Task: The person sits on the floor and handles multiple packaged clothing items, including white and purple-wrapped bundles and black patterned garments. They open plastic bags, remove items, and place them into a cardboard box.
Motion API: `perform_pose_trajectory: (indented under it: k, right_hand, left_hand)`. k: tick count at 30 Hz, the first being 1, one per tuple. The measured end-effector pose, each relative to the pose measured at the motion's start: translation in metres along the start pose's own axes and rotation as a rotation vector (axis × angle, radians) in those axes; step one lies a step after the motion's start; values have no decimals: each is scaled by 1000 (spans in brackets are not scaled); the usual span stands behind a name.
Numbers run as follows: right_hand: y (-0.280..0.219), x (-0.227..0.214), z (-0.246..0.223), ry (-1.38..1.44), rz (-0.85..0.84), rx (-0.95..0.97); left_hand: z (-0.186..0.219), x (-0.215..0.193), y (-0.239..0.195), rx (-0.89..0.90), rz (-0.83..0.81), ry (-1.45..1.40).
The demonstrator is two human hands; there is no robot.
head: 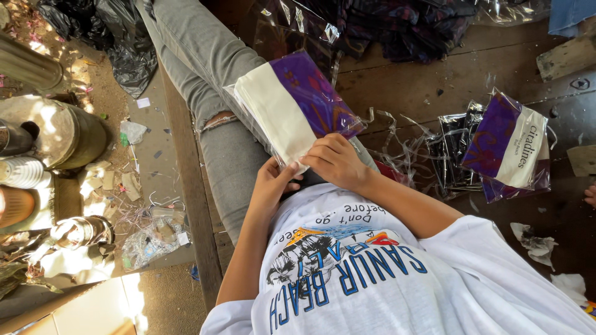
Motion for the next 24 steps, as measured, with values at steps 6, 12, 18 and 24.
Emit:
perform_pose_trajectory:
  k: [6, 12, 18, 24]
  right_hand:
    - [-59, 22, 23, -104, -114, 50]
    - [-10, 0, 0, -220, -55, 36]
    - [-43, 18, 10, -303, -36, -40]
    - [-52, 3, 32, -298, -26, -51]
  left_hand:
    - [-37, -32, 31, 104, 147, -101]
    - [-12, -8, 11, 33, 121, -62]
    - [-10, -8, 5, 80, 82, -48]
    - [-53, -42, 24, 126, 56, 3]
Point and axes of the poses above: each hand's wrist, its own y-axis towards the middle knuckle, its own x-axis out of the palm, z = x × y, the point moved 6 cm from there along y, towards the middle knuckle, and after that the axes turned 5 degrees about -y, right-handed, at the moved point
